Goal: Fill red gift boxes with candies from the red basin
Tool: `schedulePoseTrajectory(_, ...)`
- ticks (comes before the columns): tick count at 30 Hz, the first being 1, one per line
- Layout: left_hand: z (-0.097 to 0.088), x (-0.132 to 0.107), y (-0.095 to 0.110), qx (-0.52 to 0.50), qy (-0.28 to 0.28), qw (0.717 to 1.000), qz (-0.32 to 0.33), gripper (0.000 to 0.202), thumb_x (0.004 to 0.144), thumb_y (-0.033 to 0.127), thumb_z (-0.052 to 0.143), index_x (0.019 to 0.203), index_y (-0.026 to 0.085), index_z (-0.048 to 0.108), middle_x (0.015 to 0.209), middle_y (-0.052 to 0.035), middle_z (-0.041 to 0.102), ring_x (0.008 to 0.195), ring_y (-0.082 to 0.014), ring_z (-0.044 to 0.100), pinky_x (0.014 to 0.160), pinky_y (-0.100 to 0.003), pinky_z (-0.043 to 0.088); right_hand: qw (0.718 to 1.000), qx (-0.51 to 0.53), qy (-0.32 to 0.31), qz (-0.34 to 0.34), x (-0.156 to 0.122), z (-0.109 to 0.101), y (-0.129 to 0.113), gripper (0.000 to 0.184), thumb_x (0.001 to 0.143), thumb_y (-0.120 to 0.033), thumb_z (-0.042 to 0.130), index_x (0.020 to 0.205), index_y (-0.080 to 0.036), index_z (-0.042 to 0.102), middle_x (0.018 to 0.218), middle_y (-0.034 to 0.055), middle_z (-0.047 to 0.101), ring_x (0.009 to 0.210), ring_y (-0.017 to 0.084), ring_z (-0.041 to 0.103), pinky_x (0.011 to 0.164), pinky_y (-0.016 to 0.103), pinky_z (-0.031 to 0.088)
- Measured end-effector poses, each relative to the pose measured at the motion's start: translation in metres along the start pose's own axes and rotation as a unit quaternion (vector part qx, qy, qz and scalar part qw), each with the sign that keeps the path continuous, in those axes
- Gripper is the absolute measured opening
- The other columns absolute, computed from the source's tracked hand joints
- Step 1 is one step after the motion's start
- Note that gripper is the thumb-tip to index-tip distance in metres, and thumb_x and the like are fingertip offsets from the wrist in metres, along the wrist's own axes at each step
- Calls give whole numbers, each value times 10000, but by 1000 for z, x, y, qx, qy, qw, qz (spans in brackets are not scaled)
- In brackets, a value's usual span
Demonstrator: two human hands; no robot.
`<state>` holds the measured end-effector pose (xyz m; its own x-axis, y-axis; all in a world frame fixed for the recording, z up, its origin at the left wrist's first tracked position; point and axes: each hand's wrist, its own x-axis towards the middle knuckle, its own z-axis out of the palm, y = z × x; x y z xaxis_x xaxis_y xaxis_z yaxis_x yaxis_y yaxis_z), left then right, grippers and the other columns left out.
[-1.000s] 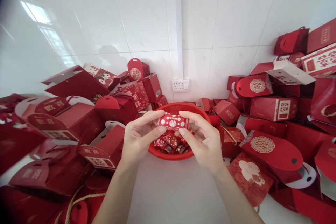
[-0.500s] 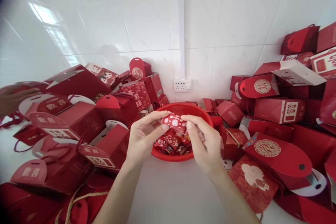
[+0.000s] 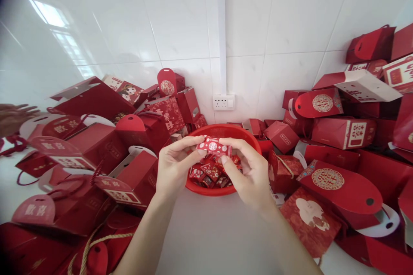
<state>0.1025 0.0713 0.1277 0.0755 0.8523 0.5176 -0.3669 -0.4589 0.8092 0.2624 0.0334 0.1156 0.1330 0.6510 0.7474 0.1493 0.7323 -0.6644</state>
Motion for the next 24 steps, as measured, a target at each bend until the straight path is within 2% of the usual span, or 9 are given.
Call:
schedulePoseTrajectory(3, 0, 1, -2, -11, -2, 1000, 2, 184, 720, 158, 834, 879, 251, 836, 957, -39, 803, 887, -161, 731, 790, -223, 588, 999, -11, 49, 11, -1, 6, -4, 216, 900, -140, 653, 1052, -267, 740, 976, -8, 776, 822, 141, 743, 707, 220, 626)
schedulePoseTrajectory(5, -2, 3, -2, -23, 0, 1000, -10, 167, 723, 166, 830, 867, 251, 837, 934, -32, 804, 878, -156, 733, 790, -215, 586, 998, -27, 64, 6, -2, 9, -4, 188, 916, -154, 645, 1017, -271, 751, 942, -14, 781, 780, 136, 736, 686, 220, 622)
schedulePoseTrajectory(9, -6, 4, 2, -24, 13, 999, -33, 148, 706, 167, 837, 839, 233, 835, 894, -33, 804, 831, -146, 732, 753, -197, 582, 997, -54, 46, -28, -4, 9, 0, 222, 934, -153, 633, 1056, -293, 753, 968, -14, 775, 846, 146, 730, 778, 248, 619)
schedulePoseTrajectory(13, -5, 3, 6, -5, 43, 999, -5, 118, 687, 135, 834, 767, 221, 820, 818, -19, 790, 760, -126, 716, 711, -186, 579, 998, -27, -12, -48, -6, 7, 4, 355, 898, -124, 671, 1202, -304, 696, 1119, 10, 733, 1011, 178, 702, 939, 314, 586)
schedulePoseTrajectory(15, -4, 3, 8, 6, 38, 999, 3, 108, 675, 128, 838, 738, 211, 809, 772, -13, 772, 710, -121, 700, 659, -186, 576, 999, -18, -21, -41, -6, 7, 4, 369, 888, -113, 675, 1210, -292, 686, 1136, 24, 715, 1034, 190, 692, 954, 334, 578)
schedulePoseTrajectory(18, -5, 4, 11, 25, 3, 1000, 9, 98, 662, 141, 850, 729, 189, 797, 757, -22, 752, 679, -127, 683, 599, -195, 568, 1000, 1, -8, -25, -4, 7, 1, 328, 878, -122, 679, 1169, -272, 704, 1090, 32, 711, 1002, 196, 694, 918, 342, 593)
schedulePoseTrajectory(20, -7, 4, 12, 43, -15, 999, 21, 93, 675, 151, 847, 744, 179, 791, 775, -30, 744, 697, -133, 680, 609, -204, 571, 1000, 29, -6, -11, -3, 7, -2, 313, 867, -139, 697, 1151, -270, 712, 1069, 32, 719, 992, 198, 698, 905, 341, 602)
schedulePoseTrajectory(24, -7, 3, 9, 85, -11, 995, 60, 71, 737, 186, 816, 790, 170, 771, 801, -42, 725, 741, -144, 674, 672, -229, 580, 997, 67, 2, 49, -1, 9, -3, 256, 862, -179, 726, 1101, -269, 713, 1075, 33, 744, 977, 196, 718, 888, 335, 613)
